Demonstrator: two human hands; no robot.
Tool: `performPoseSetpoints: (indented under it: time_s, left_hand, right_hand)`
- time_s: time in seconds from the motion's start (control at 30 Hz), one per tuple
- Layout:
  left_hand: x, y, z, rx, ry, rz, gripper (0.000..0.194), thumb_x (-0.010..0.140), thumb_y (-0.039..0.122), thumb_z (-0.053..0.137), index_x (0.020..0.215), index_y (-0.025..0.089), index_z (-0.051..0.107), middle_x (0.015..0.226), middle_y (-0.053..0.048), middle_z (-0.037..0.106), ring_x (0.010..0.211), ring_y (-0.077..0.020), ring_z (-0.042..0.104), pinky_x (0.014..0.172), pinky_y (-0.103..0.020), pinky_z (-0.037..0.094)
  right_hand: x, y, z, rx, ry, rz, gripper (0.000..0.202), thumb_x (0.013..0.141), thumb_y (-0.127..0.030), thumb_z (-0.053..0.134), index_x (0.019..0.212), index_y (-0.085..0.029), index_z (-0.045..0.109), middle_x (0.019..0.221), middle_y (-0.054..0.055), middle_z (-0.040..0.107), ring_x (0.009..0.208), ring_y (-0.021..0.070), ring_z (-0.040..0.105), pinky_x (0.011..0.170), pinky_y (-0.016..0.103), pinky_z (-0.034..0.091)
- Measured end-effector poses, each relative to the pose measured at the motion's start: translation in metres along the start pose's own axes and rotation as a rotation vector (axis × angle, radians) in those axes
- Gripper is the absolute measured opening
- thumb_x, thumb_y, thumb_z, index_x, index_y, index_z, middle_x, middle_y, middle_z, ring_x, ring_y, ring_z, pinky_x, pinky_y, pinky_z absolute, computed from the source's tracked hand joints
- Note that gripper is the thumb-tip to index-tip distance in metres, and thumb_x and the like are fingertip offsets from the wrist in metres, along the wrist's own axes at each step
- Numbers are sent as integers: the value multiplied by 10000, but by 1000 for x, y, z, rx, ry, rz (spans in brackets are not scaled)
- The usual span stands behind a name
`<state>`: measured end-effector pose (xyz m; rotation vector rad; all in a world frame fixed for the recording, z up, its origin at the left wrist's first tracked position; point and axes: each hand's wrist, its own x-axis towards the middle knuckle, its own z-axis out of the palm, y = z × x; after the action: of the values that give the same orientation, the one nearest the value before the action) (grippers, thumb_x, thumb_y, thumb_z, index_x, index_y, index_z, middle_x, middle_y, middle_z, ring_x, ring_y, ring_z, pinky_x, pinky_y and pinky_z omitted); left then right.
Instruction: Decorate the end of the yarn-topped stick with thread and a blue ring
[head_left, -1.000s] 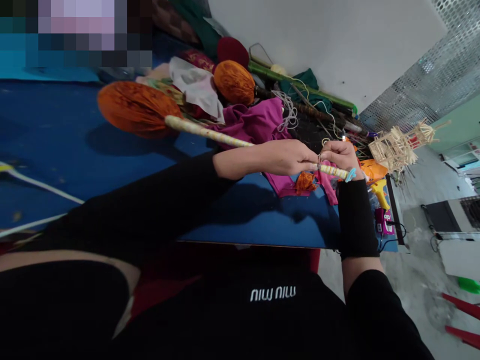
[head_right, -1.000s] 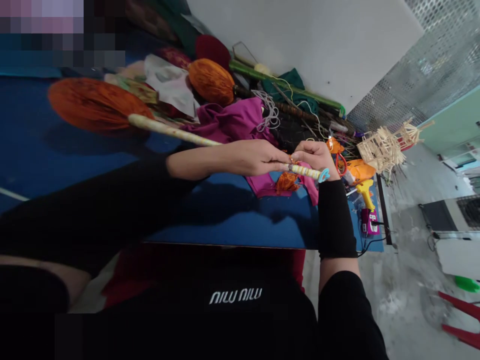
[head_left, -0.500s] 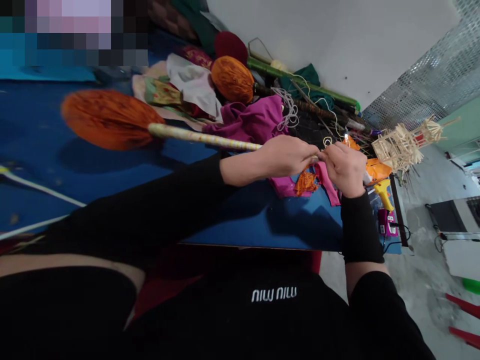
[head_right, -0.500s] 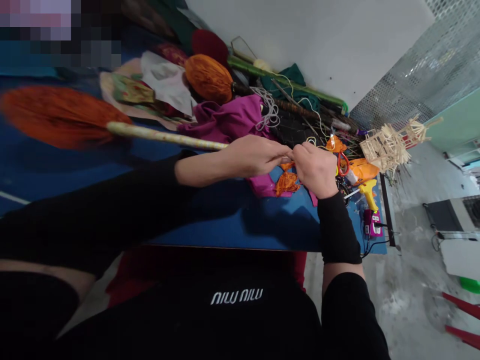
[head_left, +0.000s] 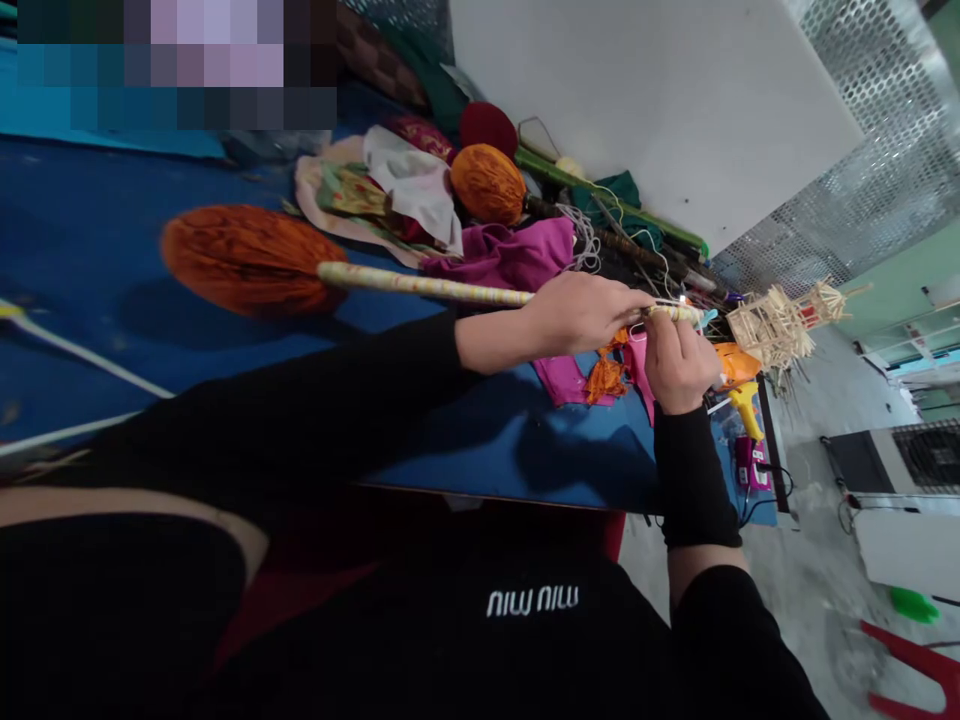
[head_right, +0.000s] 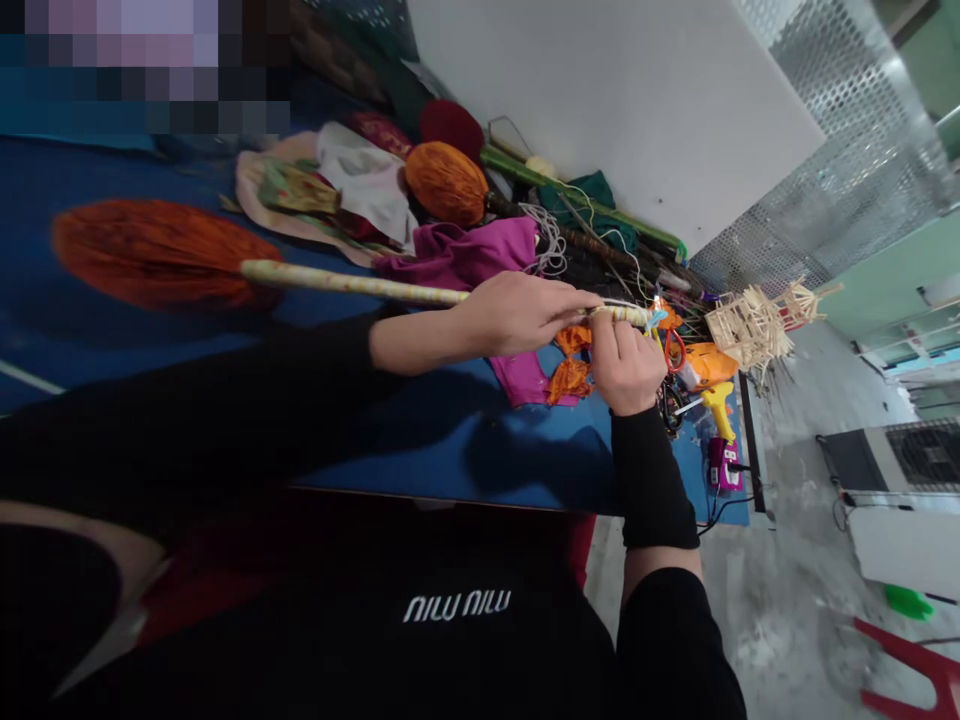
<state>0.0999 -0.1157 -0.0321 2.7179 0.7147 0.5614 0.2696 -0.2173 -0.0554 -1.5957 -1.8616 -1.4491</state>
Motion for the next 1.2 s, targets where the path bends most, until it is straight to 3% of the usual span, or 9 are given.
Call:
performPoseSetpoints:
  time_s: [0.23,0.4,0.53,0.63,0.8,0.9,1.03,1.13,1.2]
  left_hand:
    - [1,-3,-5,99,-129,-35,472,1052,368,361,1408,321,668,1197,-31,785,1048,-220,728,767,-294,467]
    - [-1,0,-11,143,-212,-64,443,1045,365,377,1350,351,697,1164,-13,785,965,-205,719,658,-272,395]
    - [-1,-3,-12,133,-52,-112,446,1046,358,367,1336,300,701,1140,-44,785,935,-232,728,623,-298,374]
    - [-1,-6,-13,87,69,-154,436,1051,360,372,1333,291,697,1141,-40,787,967,-232,733,638,-303,402]
    - [-2,-10,-20,75,125,-126,446,1055,351,358,1320,248,701,1137,-64,784,989,-241,724,687,-320,436]
    - [-5,-9,-27,128,10,-82,414,1030,313,395,1266,253,730,1068,-73,788,892,-240,708,624,-317,393]
    - [-9,-4,-34,183,-127,-88,349,990,268,457,1116,278,782,940,-63,777,714,-207,649,541,-297,297]
    - [-9,-3,-34,191,-141,-77,350,980,279,453,1079,290,788,909,-45,775,689,-186,627,526,-283,272]
    - [-7,-5,-33,188,-135,-69,367,975,289,440,1101,298,785,915,-38,777,708,-189,635,529,-283,279]
  right_hand:
    - [25,44,3,152,-168,271,339,990,-227,442,1197,-196,709,922,65,670,775,160,595,715,307,455]
    - [43,73,34,589,-33,590,406,1048,-440,361,1123,-216,691,867,48,617,742,162,615,693,327,506]
    - [27,64,17,753,130,851,492,1043,-562,315,1086,-241,685,646,-33,444,475,114,411,509,283,390]
    - [-4,52,-10,674,126,833,401,993,-552,470,1034,-231,706,677,-8,573,540,138,508,573,303,453]
    - [-47,45,-23,489,-243,572,314,906,-472,615,933,-200,770,819,69,750,717,180,643,706,322,493]
    - [-48,60,-9,418,-95,777,395,943,-510,540,911,-185,762,817,75,725,723,174,613,714,324,480]
    - [-29,103,7,1017,61,1188,607,968,-699,376,931,-200,720,679,-15,553,518,103,428,526,258,397]
    - [-19,126,9,1451,-21,1103,676,924,-793,379,982,-220,733,760,11,597,603,114,530,571,261,483]
    - [-18,127,9,1438,60,992,731,932,-814,318,1055,-230,740,874,59,659,770,162,656,714,329,582]
